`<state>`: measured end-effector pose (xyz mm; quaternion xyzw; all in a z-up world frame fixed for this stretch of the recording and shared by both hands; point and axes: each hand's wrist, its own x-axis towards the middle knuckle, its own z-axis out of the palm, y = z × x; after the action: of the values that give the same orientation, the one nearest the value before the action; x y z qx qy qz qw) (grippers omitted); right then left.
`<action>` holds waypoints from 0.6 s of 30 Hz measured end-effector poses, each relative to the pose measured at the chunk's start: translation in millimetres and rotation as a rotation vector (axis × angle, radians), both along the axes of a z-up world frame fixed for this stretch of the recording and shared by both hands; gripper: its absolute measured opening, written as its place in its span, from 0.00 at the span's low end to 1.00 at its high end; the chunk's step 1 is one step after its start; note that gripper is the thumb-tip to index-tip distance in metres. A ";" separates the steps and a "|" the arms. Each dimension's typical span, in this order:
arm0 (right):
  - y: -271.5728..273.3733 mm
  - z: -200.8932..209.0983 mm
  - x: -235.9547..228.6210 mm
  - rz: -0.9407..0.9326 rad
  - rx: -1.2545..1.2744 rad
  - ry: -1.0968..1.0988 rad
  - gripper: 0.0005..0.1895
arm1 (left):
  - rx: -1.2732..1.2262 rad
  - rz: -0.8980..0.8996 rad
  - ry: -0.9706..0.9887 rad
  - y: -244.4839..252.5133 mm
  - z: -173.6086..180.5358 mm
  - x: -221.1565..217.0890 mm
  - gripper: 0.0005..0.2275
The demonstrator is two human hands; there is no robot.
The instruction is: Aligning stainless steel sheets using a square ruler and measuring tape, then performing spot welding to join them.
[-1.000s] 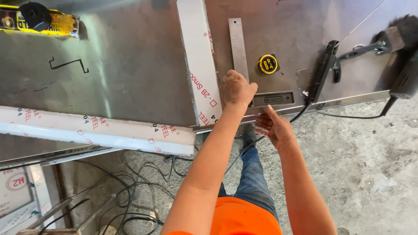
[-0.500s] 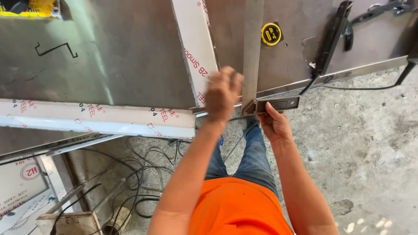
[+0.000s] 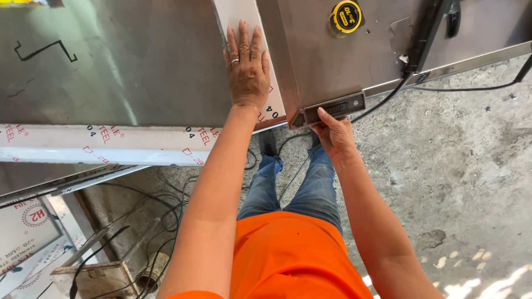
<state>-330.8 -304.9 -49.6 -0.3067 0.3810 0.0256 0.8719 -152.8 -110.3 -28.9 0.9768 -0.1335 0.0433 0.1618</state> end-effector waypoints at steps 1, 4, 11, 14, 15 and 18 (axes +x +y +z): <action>0.7 0.6 1.3 -0.012 -0.001 -0.004 0.14 | -0.018 0.001 -0.001 -0.1 1.3 0.1 0.23; 2.8 5.4 4.7 -0.020 -0.019 0.002 0.14 | -0.043 -0.009 -0.054 1.1 -1.5 0.7 0.22; 6.6 9.4 3.8 -0.040 -0.020 0.015 0.13 | -0.051 -0.027 -0.056 1.6 3.8 -1.1 0.22; 8.3 13.7 8.1 -0.043 -0.034 0.011 0.13 | -0.024 -0.023 -0.085 1.7 -0.3 -2.8 0.21; 8.9 11.4 7.0 -0.044 -0.067 0.041 0.12 | -0.071 0.005 -0.085 2.1 0.8 -4.3 0.21; 7.2 1.5 4.8 -0.040 -0.101 0.054 0.10 | -0.088 0.075 -0.077 -1.8 13.1 -3.1 0.23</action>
<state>-326.0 -297.7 -48.0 -0.3416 0.4114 -0.0029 0.8450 -155.8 -112.0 -15.8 0.9707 -0.1007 0.0927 0.1975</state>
